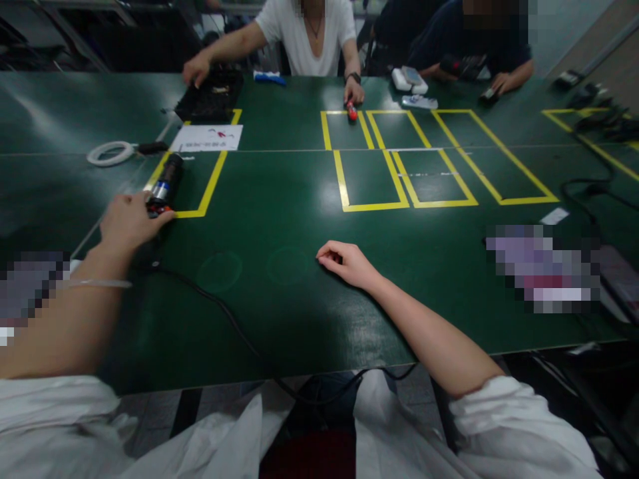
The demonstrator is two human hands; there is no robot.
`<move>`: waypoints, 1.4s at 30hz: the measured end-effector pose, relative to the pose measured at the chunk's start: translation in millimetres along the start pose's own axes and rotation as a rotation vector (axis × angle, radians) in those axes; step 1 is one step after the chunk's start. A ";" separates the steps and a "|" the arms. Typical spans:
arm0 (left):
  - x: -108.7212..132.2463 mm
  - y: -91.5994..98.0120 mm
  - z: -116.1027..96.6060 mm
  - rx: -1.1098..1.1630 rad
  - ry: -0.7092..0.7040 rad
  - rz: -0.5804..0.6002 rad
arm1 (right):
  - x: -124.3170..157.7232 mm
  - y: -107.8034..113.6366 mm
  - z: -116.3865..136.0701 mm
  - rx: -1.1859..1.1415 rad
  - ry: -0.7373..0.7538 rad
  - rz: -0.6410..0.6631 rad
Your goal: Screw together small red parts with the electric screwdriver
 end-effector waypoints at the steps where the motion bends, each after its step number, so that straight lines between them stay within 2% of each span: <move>1: 4.3 0.6 -2.8 -0.017 0.003 -0.043 | -0.1 -0.1 -0.4 0.003 -0.002 0.002; 3: 13.5 0.1 -10.8 -0.033 -0.019 -0.100 | -0.3 -0.3 -0.8 0.010 -0.002 0.006; 7: 22.1 -1.3 -20.0 -0.034 0.009 -0.092 | -0.8 -0.7 0.0 0.019 0.000 0.007; 11: 21.6 9.5 -28.1 -0.005 0.046 -0.129 | -1.9 -1.8 1.0 0.016 0.002 0.006; 13: 25.3 16.7 -44.5 0.107 -0.006 -0.187 | -2.7 -2.7 0.7 0.012 -0.005 0.009; 15: 34.0 18.7 -74.4 0.337 -0.154 -0.169 | -3.5 -3.3 0.4 0.004 -0.016 0.008; 16: 40.8 16.9 -94.8 0.488 -0.283 -0.105 | -3.8 -3.5 0.3 -0.002 -0.020 0.008; 19: 72.5 5.6 -161.2 0.876 -0.593 0.190 | -4.0 -4.0 -1.2 -0.047 -0.036 0.007; 22: 111.8 -8.4 -215.2 0.948 -0.767 0.430 | -3.3 -4.0 -5.3 -0.147 -0.049 0.002; 25: 139.9 -23.1 -244.2 0.990 -0.861 0.588 | -2.6 -4.5 -8.2 -0.252 -0.028 0.016; 28: 150.3 -35.8 -253.9 1.036 -0.901 0.665 | -2.4 -5.1 -7.1 -0.278 -0.008 0.043; 31: 150.6 -43.3 -254.4 1.110 -0.884 0.702 | -2.2 -5.1 -4.3 -0.289 -0.001 0.042; 36: 146.6 -51.5 -249.6 1.272 -0.779 0.759 | -2.1 -5.4 -3.7 -0.302 -0.012 0.018; 42: 145.7 -53.7 -246.7 1.265 -0.773 0.774 | -1.5 -4.4 -6.5 -0.274 -0.005 -0.028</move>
Point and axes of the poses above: each hand's wrist, its own x-axis away from the middle knuckle, its own y-axis out of the back of the hand, z = x × y, the point moved 4 cm from there along -x, towards the middle knuckle, and after that the axes turned 12 degrees about z, right-handed, at the moved point
